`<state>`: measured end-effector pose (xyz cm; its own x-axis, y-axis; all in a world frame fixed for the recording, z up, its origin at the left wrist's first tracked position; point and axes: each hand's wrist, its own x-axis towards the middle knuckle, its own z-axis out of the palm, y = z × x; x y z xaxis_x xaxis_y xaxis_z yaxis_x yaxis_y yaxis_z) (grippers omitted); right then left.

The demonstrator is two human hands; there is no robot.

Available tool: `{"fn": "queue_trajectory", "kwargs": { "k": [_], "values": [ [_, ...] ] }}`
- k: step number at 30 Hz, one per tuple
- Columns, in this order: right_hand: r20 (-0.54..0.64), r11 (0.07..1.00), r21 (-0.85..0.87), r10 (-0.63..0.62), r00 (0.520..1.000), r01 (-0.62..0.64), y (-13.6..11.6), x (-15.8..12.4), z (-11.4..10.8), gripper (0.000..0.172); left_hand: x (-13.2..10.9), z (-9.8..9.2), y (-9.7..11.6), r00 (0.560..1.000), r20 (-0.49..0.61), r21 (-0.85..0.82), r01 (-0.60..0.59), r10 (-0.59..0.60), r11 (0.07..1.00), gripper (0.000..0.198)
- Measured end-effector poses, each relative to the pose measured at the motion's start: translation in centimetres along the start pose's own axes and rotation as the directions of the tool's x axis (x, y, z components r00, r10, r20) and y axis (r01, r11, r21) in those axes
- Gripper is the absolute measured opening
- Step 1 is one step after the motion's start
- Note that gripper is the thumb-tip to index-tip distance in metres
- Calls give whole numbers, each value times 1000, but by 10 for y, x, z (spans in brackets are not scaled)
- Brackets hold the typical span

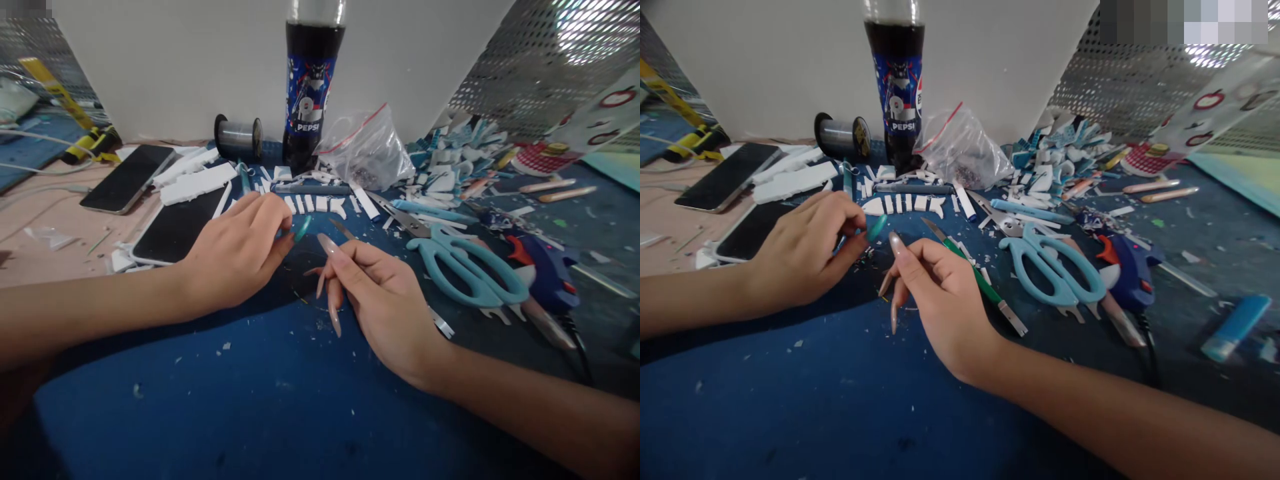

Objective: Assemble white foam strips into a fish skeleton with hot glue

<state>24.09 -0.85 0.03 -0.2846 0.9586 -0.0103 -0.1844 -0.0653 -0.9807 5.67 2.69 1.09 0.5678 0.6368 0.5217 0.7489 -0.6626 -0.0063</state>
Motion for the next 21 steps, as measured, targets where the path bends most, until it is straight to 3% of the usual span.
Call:
{"fn": "queue_trajectory", "kwargs": {
  "k": [2, 5, 8, 12, 21],
  "values": [
    [-26, 1000, 28, 2, 1000, -1, 2, 0, -1, 28, 8, 1, -2, 996, 76, 164, -65, 53, 984, 18],
    [-52, 1000, 30, -1, 999, 2, 3, 0, -2, 29, 18, 5, -7, 968, 177, 271, -223, 179, 936, 20],
    [-45, 999, 31, 10, 999, -8, 2, -1, -3, 30, 22, 12, -11, 933, 264, 264, -314, 245, 912, 14],
    [-10, 999, 48, 22, 1000, -21, 1, -2, -3, 30, 23, 17, -17, 893, 367, 195, -348, 261, 917, 13],
    [12, 996, 81, 41, 999, -42, 1, -2, -4, 30, 23, 19, -23, 833, 394, 200, -489, 387, 849, 17]
  ]
}}
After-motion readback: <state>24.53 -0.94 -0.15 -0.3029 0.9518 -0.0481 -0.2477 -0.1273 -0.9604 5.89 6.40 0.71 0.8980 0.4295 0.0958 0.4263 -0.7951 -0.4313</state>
